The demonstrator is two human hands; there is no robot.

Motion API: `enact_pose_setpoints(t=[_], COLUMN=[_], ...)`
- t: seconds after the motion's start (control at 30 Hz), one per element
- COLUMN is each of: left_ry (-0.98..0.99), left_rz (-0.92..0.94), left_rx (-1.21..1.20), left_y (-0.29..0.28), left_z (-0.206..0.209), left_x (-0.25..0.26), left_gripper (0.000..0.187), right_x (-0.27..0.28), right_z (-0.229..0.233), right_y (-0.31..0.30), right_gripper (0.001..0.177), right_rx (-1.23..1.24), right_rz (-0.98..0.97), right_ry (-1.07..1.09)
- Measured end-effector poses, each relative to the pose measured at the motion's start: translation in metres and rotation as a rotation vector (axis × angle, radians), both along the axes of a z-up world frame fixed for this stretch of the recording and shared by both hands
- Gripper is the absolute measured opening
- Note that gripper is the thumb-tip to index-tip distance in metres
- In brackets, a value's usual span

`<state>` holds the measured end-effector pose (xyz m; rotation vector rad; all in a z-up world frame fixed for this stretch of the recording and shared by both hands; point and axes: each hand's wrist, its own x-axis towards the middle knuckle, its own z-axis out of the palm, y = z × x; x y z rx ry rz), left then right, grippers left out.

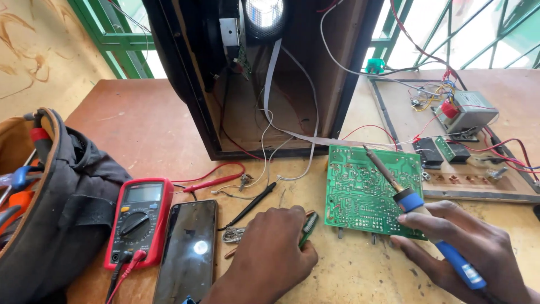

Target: Soldering components on a circuit board using a soldering iron and a plastic probe at a repair bench.

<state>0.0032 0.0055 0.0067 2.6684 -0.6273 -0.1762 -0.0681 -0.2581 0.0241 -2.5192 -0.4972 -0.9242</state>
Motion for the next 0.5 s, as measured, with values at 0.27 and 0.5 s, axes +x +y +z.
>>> enact_pose_setpoints(t=[0.27,0.5], left_ry=[-0.016,0.121], left_rz=[0.128,0.138], left_rx=[-0.217,-0.643], left_y=[0.016,0.005], left_z=[0.021,0.032], left_x=[-0.001,-0.008], left_gripper=[0.011,0.019], right_x=[0.006,0.022], right_z=[-0.006,0.013], right_y=[-0.027,-0.072], right_gripper=[0.048,0.050], right_rx=[0.086,0.510], right_rz=[0.134,0.173], right_ry=[0.078,0.451])
